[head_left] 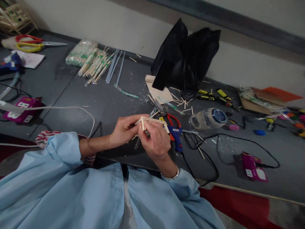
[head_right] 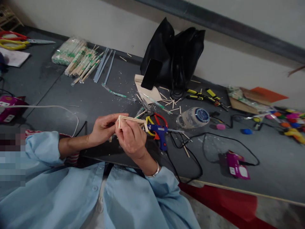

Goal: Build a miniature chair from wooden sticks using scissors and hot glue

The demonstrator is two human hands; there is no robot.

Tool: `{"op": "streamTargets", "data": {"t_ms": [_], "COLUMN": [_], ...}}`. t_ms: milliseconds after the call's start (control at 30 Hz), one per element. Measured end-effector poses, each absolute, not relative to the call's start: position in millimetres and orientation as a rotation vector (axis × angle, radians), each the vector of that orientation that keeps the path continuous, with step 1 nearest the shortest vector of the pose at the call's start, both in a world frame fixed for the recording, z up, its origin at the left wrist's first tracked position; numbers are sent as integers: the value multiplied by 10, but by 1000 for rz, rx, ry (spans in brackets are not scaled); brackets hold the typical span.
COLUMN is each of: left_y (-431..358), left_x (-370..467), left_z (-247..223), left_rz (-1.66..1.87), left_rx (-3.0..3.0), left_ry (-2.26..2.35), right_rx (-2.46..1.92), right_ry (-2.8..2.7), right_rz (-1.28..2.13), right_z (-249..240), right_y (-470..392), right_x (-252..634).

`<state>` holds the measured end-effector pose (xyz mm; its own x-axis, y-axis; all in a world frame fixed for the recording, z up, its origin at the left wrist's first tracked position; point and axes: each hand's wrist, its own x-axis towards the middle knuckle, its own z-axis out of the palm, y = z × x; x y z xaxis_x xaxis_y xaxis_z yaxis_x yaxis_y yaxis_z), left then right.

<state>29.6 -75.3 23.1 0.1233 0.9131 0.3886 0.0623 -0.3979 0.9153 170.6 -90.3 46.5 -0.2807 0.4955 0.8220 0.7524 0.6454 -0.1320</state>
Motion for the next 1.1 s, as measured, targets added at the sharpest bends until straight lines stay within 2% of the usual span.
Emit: {"op": "streamTargets", "data": {"t_ms": [233, 433, 600, 733, 967, 1100], "left_y": [-711, -604, -529, -489, -458, -445], "left_x": [299, 325, 331, 306, 272, 270], "left_z": [209, 172, 260, 320, 309, 318], "left_rz": [1375, 1345, 1343, 1317, 1239, 1224], "left_rx": [1538, 1134, 789, 657, 588, 549], "left_ry": [948, 844, 809, 804, 749, 747], "right_rx": [-974, -1045, -915, -1021, -1276, -1300], "right_ry": [-1948, -1947, -1910, -1671, -1453, -1488], "right_rz": [-295, -314, -373, -379, 194, 394], "right_z": [430, 472, 586, 574, 499, 454], "right_y": [-856, -855, -953, -875, -649, -602], "right_x": [1704, 1688, 1856, 1991, 1996, 1999]}}
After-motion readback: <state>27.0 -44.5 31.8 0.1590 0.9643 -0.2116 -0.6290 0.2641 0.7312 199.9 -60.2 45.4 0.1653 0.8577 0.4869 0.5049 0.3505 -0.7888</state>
